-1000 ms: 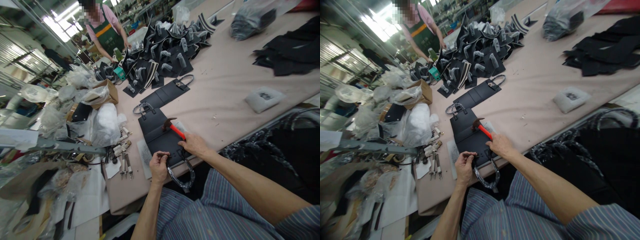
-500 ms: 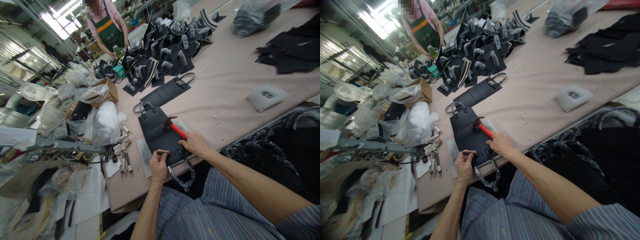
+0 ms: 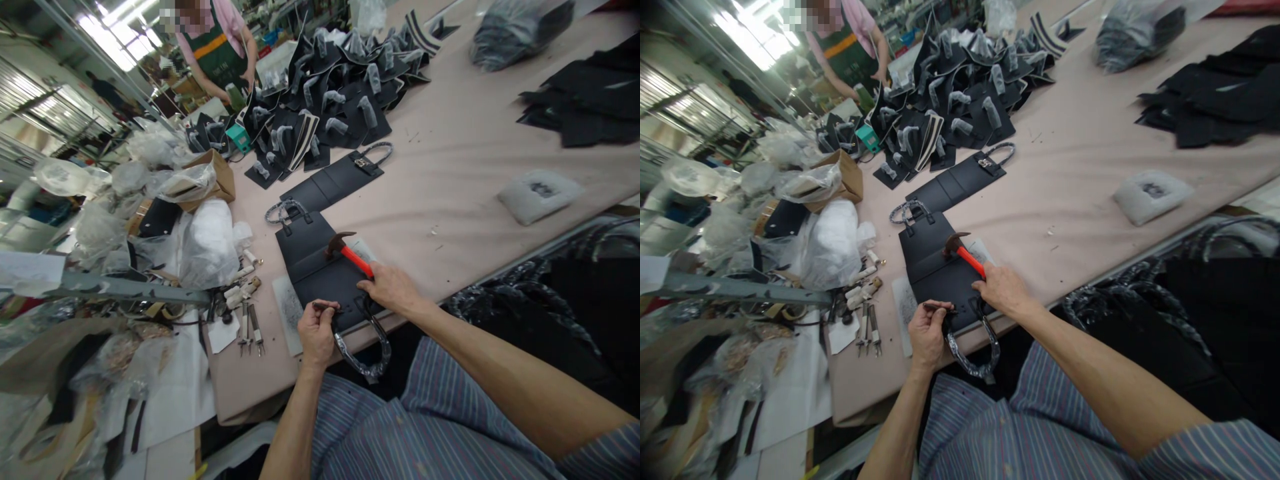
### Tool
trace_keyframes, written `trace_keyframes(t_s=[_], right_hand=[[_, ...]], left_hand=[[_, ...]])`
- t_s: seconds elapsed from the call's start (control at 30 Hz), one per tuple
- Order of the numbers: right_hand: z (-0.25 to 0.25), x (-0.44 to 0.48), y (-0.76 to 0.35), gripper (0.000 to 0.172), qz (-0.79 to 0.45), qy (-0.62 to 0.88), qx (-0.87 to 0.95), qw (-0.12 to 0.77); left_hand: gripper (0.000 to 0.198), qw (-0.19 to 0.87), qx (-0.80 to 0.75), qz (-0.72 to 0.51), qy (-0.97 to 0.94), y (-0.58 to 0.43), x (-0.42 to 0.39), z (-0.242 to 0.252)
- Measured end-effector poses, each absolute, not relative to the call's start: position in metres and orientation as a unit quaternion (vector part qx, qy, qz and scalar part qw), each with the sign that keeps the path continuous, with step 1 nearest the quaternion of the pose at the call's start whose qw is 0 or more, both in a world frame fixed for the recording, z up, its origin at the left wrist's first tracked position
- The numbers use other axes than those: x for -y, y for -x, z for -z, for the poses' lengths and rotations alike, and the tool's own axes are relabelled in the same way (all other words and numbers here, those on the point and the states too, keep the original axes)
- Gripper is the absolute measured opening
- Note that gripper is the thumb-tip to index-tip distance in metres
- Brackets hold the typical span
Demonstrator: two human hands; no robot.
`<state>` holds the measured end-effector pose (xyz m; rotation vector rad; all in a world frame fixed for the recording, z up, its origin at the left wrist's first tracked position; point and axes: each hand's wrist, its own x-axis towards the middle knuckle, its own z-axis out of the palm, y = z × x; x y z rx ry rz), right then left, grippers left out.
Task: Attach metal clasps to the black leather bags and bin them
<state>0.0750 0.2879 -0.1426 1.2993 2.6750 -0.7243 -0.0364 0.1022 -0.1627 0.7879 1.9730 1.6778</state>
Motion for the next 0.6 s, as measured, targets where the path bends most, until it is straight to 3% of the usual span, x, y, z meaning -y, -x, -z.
trace_keyframes(t_s=[0.27, 0.43, 0.6], right_hand=[[0.145, -0.288, -0.073, 0.038, 0.227, -0.425, -0.874, 0.056], [0.148, -0.289, -0.072, 0.038, 0.220, -0.435, -0.871, 0.066], [0.148, -0.290, -0.071, 0.037, 0.208, -0.432, -0.875, 0.068]], left_hand=[[0.008, 0.220, -0.705, -0.617, -0.271, 0.036, -0.103, 0.166], [0.021, 0.208, -0.694, -0.667, -0.174, 0.051, -0.100, 0.156], [0.029, 0.117, -0.822, -0.545, -0.117, 0.103, -0.074, 0.145]])
